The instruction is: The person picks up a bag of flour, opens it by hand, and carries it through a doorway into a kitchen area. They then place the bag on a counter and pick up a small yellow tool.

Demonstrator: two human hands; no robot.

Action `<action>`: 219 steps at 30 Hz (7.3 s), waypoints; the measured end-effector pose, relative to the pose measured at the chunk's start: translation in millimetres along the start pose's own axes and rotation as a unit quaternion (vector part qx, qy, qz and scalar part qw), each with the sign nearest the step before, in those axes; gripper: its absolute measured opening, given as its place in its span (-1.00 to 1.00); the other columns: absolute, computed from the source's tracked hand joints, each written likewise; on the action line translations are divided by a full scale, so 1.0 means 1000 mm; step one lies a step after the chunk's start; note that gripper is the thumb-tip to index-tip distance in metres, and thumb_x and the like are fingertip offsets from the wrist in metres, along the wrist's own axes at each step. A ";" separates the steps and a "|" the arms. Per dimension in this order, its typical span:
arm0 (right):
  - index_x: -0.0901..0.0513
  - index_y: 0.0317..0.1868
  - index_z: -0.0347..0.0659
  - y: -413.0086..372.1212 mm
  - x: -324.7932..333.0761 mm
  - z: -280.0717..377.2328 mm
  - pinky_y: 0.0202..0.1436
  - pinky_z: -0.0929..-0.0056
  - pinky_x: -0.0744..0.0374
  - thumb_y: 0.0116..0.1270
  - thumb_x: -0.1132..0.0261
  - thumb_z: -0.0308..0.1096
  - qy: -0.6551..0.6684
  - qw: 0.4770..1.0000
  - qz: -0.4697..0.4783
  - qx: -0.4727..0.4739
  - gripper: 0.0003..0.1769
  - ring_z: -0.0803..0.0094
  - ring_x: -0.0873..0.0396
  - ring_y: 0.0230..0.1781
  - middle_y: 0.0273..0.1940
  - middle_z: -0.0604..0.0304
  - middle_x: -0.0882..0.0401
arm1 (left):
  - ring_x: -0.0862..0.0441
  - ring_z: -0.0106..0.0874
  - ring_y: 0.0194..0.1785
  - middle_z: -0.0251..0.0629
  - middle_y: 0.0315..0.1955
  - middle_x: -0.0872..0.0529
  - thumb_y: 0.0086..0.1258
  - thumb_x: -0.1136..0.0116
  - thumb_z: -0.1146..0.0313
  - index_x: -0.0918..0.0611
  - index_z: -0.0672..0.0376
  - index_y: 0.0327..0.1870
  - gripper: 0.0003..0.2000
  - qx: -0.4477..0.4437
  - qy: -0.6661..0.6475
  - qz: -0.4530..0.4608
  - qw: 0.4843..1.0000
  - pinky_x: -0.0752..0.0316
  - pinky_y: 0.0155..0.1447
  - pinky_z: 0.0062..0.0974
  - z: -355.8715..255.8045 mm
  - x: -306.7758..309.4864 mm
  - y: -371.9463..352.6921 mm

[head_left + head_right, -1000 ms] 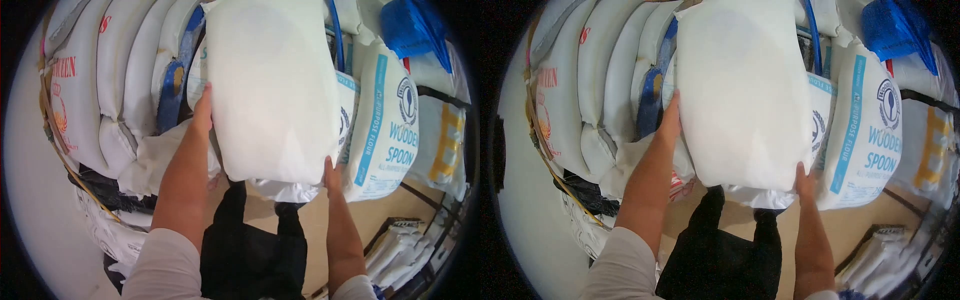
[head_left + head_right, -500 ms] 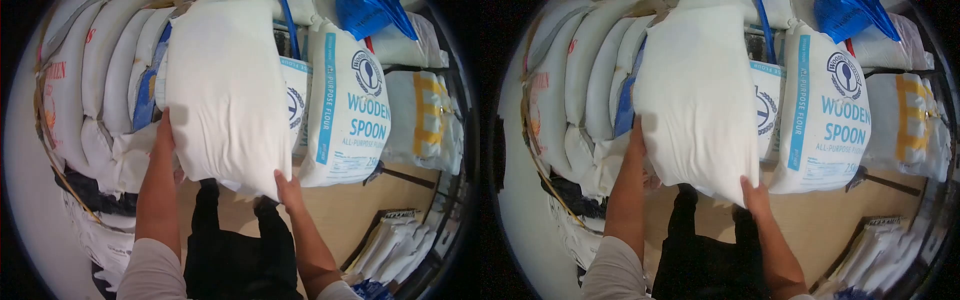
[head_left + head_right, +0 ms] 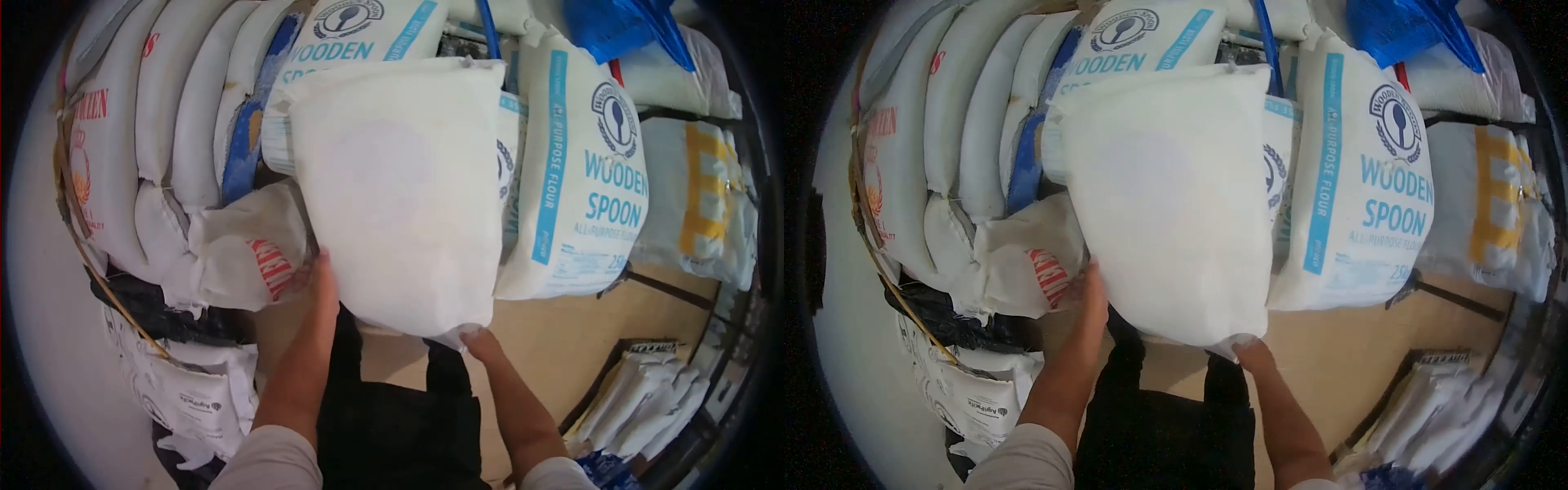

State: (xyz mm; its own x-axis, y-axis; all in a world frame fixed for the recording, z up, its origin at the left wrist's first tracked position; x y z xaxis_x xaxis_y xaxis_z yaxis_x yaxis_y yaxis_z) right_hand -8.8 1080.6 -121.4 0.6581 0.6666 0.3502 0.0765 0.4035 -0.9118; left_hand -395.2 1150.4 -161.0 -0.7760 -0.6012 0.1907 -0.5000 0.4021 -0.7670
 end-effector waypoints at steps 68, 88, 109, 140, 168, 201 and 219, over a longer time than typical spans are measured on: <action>-0.61 -0.25 -0.42 -0.266 -0.073 -0.195 -0.25 0.45 -0.53 0.01 -0.33 -0.46 0.423 0.906 0.007 0.017 -0.73 0.37 -0.60 -0.36 -0.33 0.07 -0.63 | -0.56 -0.33 -0.28 -0.22 -0.39 -0.60 0.07 -0.07 0.31 -0.58 0.30 -0.34 -0.77 0.085 -0.134 0.082 0.984 -0.44 -0.11 -0.37 0.240 0.194 -0.335; -0.62 -0.40 -0.32 -0.234 -0.088 -0.169 -0.43 0.54 -0.38 0.03 -0.31 -0.40 0.258 0.951 -0.118 0.125 -0.85 0.55 -0.42 -0.53 -0.51 0.27 -0.55 | -0.56 -0.37 -0.32 -0.21 -0.42 -0.61 0.09 -0.10 0.31 -0.59 0.38 -0.33 -0.73 -0.019 -0.067 -0.013 0.997 -0.44 -0.21 -0.43 0.198 0.187 -0.269; -0.57 -0.38 -0.24 -0.246 -0.055 -0.190 -0.32 0.19 -0.46 0.09 -0.34 -0.24 -0.123 0.960 -0.188 0.165 -0.76 0.04 -0.52 -0.38 -0.43 -0.04 -0.54 | -0.57 -0.44 -0.24 -0.22 -0.32 -0.64 0.23 -0.13 0.28 -0.59 0.36 -0.21 -0.72 -0.051 -0.060 0.074 0.994 -0.42 -0.12 -0.54 0.152 0.196 -0.299; -0.38 0.23 -0.18 -0.116 -0.091 -0.153 0.36 -0.06 -0.07 0.39 0.08 -0.05 -0.437 0.883 -0.164 0.055 -0.48 0.04 -0.14 0.34 0.28 -0.01 -0.26 | -0.54 -0.47 -0.29 -0.25 -0.40 -0.64 0.22 -0.11 0.21 -0.61 0.34 -0.33 -0.71 -0.022 0.121 0.096 0.988 -0.37 -0.20 -0.48 0.199 0.185 -0.293; -0.37 0.17 -0.38 -0.132 -0.060 -0.200 -0.08 0.25 -0.52 0.10 -0.26 0.18 0.091 0.971 -0.219 -0.027 -0.15 0.10 -0.58 -0.13 -0.13 -0.12 -0.58 | -0.53 0.00 -0.44 0.02 -0.58 -0.56 0.16 -0.11 0.25 -0.58 0.26 -0.54 -0.77 -0.346 0.451 0.225 0.791 -0.39 -0.35 -0.14 0.213 0.181 -0.346; -0.53 -0.05 -0.15 -0.248 -0.135 -0.062 0.07 0.16 -0.45 0.07 -0.29 -0.34 -0.166 0.826 -0.204 0.499 -0.63 0.03 -0.45 0.01 0.05 0.00 -0.46 | -0.57 -0.01 -0.46 0.03 -0.59 -0.59 0.08 -0.22 0.05 -0.63 0.26 -0.54 -0.63 -0.313 0.501 0.194 0.783 -0.45 -0.32 -0.18 0.239 0.166 -0.342; -0.35 0.22 -0.19 -0.199 -0.159 -0.143 0.36 0.01 -0.11 0.32 -0.05 -0.17 -0.354 0.833 -0.229 0.358 -0.50 0.04 -0.09 0.37 0.33 -0.07 -0.16 | -0.58 -0.01 -0.31 0.04 -0.44 -0.62 0.13 -0.08 0.13 -0.64 0.21 -0.39 -0.70 -0.266 0.562 0.286 0.729 -0.46 -0.21 -0.15 0.250 0.189 -0.359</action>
State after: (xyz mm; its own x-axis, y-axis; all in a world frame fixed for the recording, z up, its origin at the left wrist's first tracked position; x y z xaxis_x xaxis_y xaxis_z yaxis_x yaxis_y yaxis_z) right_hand -21.7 804.5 -25.9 0.0555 0.4399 0.8963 -0.4344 0.8189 -0.3751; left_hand -266.8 719.8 -2.8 -0.5920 0.5957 0.5428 0.1829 0.7553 -0.6294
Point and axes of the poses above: each hand's wrist, its own y-axis towards the middle knuckle, its own x-axis out of the back of the hand, z = x × y, the point moved 4 cm from there along y, towards the middle knuckle
